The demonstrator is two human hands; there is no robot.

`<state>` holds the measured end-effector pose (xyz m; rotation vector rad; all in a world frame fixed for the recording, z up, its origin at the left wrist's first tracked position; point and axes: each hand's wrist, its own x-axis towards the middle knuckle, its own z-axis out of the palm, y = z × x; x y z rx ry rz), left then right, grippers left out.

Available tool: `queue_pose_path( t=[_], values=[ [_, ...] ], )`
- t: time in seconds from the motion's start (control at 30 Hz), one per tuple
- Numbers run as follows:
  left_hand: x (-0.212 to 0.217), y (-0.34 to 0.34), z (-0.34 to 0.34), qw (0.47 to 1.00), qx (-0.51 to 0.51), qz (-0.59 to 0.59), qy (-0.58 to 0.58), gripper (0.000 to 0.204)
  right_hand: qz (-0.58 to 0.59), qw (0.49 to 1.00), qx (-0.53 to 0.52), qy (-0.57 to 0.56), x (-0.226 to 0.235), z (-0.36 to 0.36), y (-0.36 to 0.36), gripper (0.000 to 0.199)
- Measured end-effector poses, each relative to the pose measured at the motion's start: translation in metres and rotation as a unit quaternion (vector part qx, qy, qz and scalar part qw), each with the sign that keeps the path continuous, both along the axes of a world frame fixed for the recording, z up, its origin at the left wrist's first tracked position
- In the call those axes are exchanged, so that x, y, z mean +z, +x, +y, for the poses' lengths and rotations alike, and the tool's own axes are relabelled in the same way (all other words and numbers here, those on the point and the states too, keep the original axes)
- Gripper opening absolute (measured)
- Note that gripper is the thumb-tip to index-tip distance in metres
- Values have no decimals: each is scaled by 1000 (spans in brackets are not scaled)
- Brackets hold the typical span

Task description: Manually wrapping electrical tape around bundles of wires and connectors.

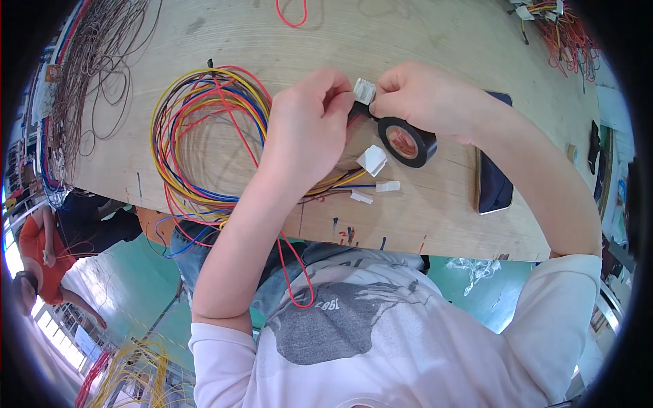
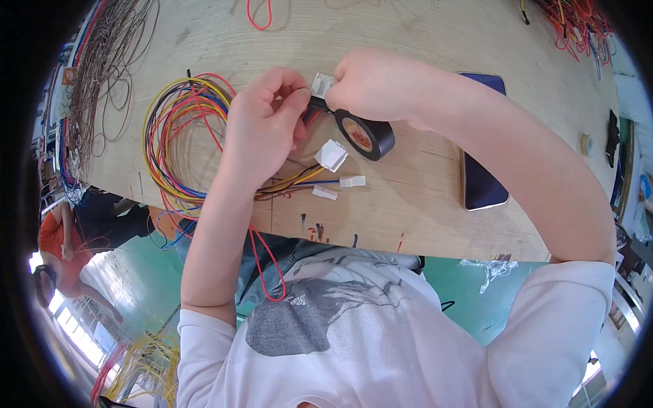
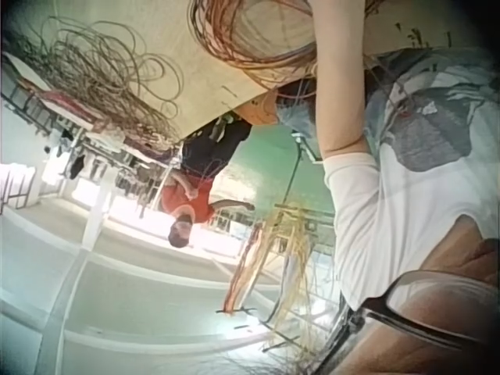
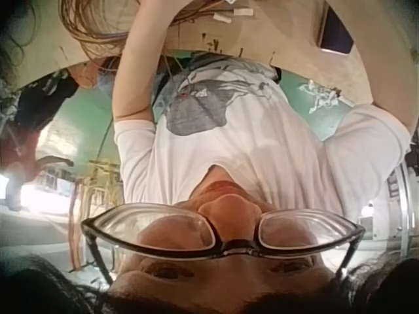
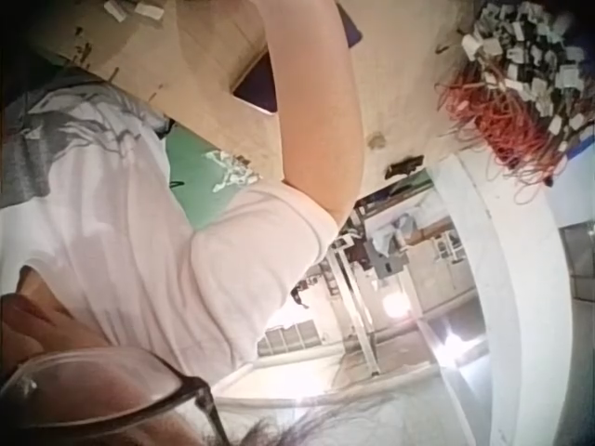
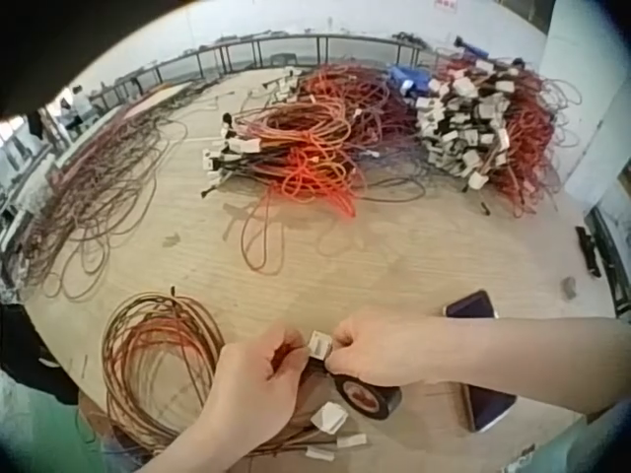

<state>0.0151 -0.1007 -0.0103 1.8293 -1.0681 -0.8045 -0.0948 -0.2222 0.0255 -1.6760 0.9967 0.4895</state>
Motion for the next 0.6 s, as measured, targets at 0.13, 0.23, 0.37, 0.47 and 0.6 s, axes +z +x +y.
queue_pose_path(
  t=[0.13, 0.23, 0.37, 0.47, 0.6],
  values=[
    [13, 4, 0, 980, 3, 188, 61, 5, 14, 999, 46, -4, 1, -5, 0, 25],
    [15, 7, 1, 969, -1, 238, 64, 5, -11, 998, 56, -11, -1, -5, -2, 26],
    [11, 10, 2, 959, -6, 280, 38, 6, -4, 998, 63, -8, -7, -7, -1, 26],
    [10, 7, 3, 961, 3, 276, 23, 6, -12, 998, 60, -3, -7, -8, -3, 26],
    [9, 3, 0, 963, 26, 268, 26, 7, -10, 999, 53, 5, -1, -8, -3, 26]
  ],
)
